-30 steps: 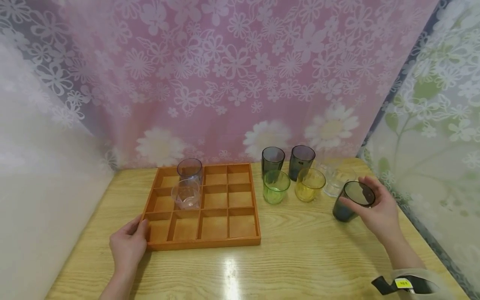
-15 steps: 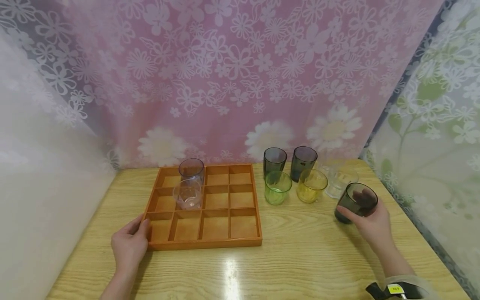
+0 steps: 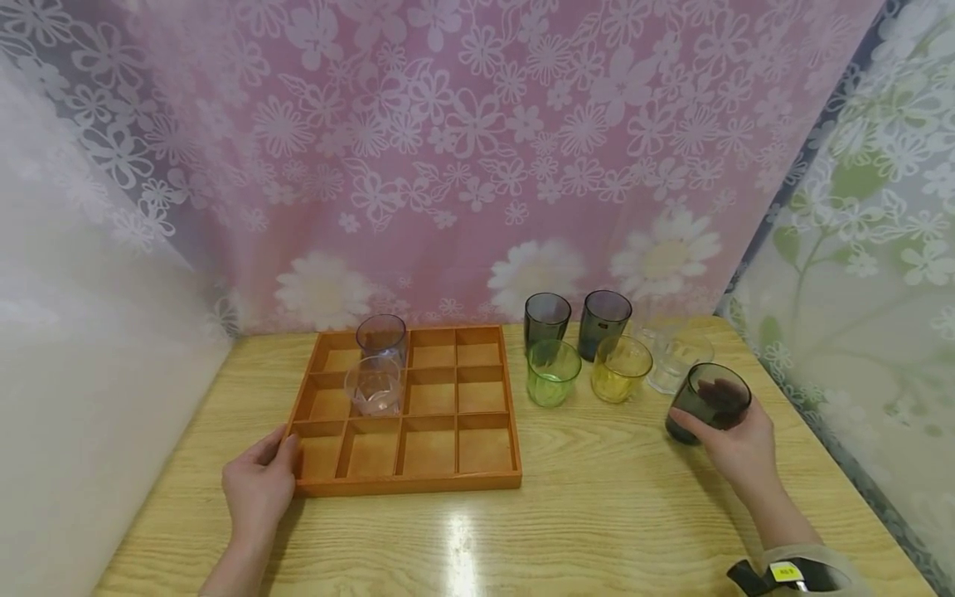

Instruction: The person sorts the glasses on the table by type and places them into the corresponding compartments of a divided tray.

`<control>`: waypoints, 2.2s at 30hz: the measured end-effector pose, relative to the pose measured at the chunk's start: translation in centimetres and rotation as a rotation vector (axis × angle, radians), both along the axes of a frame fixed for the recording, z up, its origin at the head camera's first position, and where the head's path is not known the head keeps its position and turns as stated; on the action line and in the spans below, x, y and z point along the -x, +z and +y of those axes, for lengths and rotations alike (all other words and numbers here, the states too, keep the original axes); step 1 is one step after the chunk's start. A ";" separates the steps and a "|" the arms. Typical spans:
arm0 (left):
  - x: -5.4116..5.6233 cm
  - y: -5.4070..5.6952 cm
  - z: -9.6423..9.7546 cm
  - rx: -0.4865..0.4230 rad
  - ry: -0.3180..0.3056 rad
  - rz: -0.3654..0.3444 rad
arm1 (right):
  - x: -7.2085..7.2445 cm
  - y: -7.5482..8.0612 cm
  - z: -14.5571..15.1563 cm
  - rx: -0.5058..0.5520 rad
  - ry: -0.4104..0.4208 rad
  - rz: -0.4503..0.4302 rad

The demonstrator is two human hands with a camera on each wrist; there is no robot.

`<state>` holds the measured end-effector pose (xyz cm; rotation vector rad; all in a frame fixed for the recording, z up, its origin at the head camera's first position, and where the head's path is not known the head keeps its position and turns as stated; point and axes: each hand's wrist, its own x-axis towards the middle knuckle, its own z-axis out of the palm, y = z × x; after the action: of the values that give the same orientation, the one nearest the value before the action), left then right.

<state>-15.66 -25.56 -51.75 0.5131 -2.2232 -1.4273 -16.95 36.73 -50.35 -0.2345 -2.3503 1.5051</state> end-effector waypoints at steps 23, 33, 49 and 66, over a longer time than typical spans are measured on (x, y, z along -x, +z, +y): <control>0.0 -0.1 -0.2 0.002 -0.010 -0.004 | -0.3 5.3 -5.0 0.100 0.146 0.157; 0.0 -0.1 -0.2 0.008 -0.014 -0.021 | -0.1 7.3 -8.9 -0.011 0.204 0.169; 0.0 0.0 -0.2 -0.008 -0.016 -0.010 | 1.7 8.6 -16.1 0.060 0.408 0.193; -0.1 0.2 -0.2 0.002 -0.021 -0.020 | 2.5 8.2 -25.0 0.142 0.547 0.237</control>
<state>-15.55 -25.72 -51.60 0.5068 -2.2516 -1.4358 -19.41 11.74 -42.17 0.5706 -2.2154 1.8168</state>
